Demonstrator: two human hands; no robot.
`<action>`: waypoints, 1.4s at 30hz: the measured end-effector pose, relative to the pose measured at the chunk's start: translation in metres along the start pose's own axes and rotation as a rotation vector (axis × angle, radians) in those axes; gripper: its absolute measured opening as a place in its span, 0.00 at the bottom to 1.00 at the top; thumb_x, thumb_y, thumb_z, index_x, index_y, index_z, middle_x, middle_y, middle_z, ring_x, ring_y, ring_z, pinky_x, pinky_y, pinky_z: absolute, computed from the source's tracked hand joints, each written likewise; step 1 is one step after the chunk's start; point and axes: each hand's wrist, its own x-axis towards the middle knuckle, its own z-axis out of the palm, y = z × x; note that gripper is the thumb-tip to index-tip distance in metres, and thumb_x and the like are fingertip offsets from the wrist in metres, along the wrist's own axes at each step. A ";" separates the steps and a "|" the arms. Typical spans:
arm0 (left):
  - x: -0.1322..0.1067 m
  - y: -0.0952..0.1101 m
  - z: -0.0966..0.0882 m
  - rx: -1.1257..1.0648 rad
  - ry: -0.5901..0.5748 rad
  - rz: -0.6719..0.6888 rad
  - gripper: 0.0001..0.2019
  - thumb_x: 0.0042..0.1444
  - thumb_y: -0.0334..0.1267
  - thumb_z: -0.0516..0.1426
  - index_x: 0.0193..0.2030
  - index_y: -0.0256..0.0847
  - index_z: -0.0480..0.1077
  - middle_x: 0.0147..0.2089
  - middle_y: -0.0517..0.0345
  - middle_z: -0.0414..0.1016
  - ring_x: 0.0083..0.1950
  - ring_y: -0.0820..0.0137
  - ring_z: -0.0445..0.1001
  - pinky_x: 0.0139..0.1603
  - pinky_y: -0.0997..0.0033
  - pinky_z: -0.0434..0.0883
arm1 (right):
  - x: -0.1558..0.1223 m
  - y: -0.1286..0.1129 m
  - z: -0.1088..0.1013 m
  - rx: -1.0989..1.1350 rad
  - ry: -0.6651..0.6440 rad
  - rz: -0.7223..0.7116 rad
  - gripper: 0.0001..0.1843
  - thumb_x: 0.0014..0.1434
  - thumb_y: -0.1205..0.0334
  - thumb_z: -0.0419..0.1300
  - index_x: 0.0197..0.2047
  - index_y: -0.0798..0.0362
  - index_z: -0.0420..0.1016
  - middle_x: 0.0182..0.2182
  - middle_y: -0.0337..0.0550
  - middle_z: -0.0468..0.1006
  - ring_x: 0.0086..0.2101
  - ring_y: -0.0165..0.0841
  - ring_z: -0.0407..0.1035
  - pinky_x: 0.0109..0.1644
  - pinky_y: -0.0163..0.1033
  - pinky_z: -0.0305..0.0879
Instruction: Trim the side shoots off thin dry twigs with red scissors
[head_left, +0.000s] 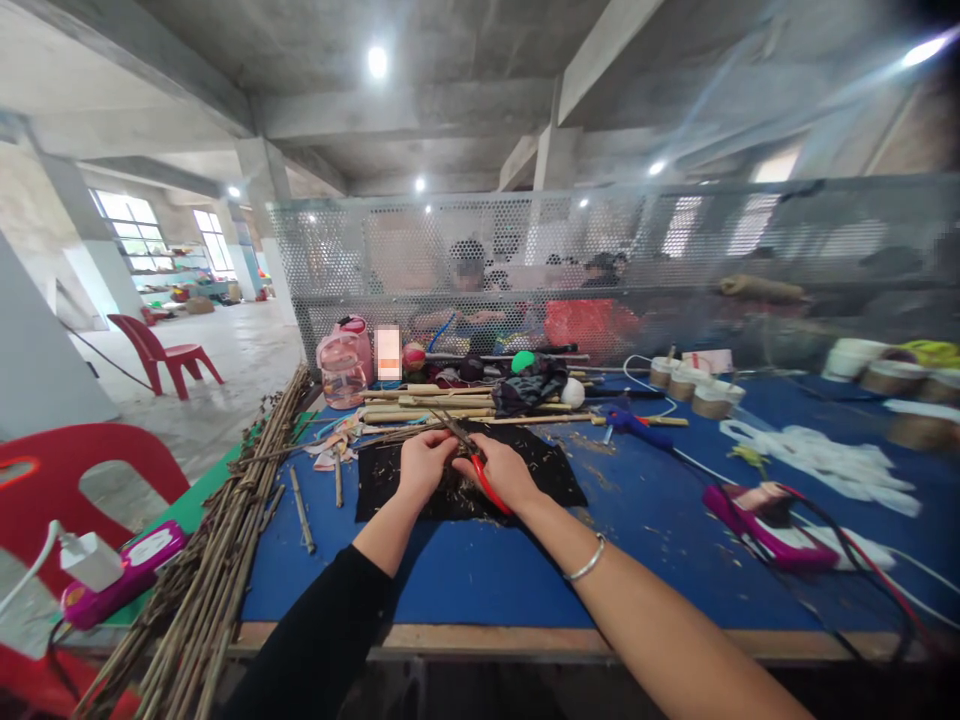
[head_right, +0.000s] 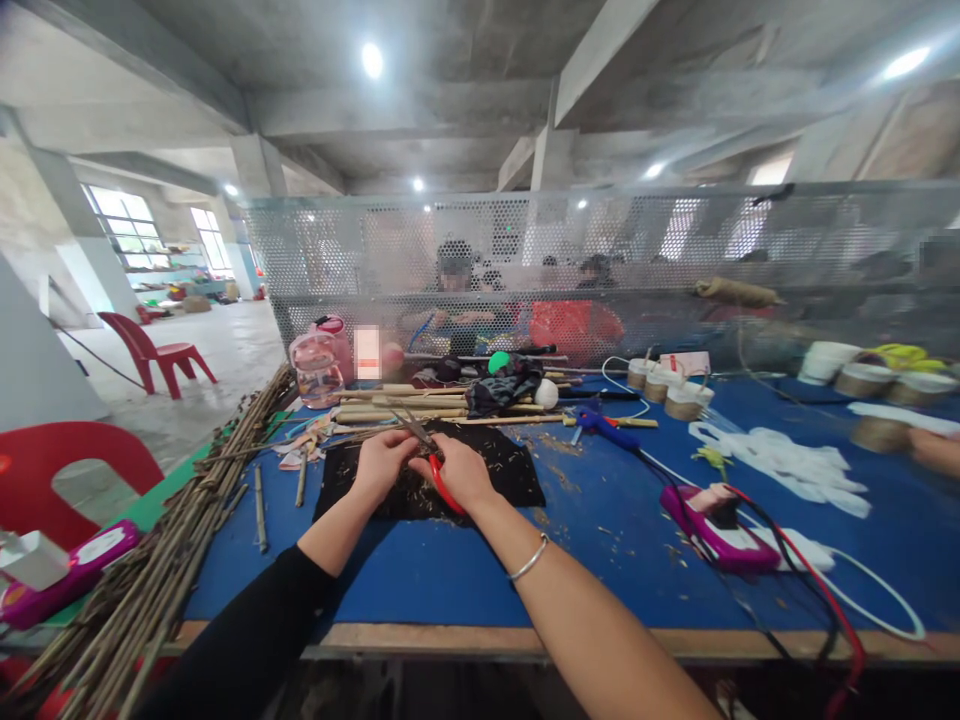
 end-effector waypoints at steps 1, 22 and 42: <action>0.000 0.001 0.001 -0.033 -0.016 -0.011 0.09 0.42 0.38 0.60 0.30 0.35 0.77 0.29 0.54 0.77 0.29 0.71 0.71 0.32 0.73 0.66 | 0.000 0.000 0.000 0.016 -0.004 0.002 0.21 0.54 0.47 0.55 0.48 0.48 0.67 0.40 0.44 0.75 0.40 0.36 0.70 0.43 0.37 0.61; -0.004 0.007 0.006 -0.250 -0.054 -0.100 0.11 0.41 0.38 0.62 0.31 0.34 0.76 0.27 0.54 0.76 0.27 0.73 0.71 0.30 0.75 0.67 | 0.002 -0.003 -0.002 0.013 0.014 0.029 0.19 0.53 0.46 0.57 0.45 0.48 0.69 0.36 0.43 0.76 0.38 0.35 0.71 0.39 0.35 0.62; -0.003 0.005 0.006 -0.274 -0.075 -0.117 0.09 0.43 0.38 0.60 0.29 0.34 0.74 0.25 0.57 0.74 0.26 0.75 0.68 0.29 0.77 0.65 | 0.001 -0.003 0.000 0.022 -0.003 0.009 0.19 0.54 0.48 0.57 0.46 0.49 0.67 0.39 0.44 0.74 0.41 0.34 0.69 0.43 0.36 0.61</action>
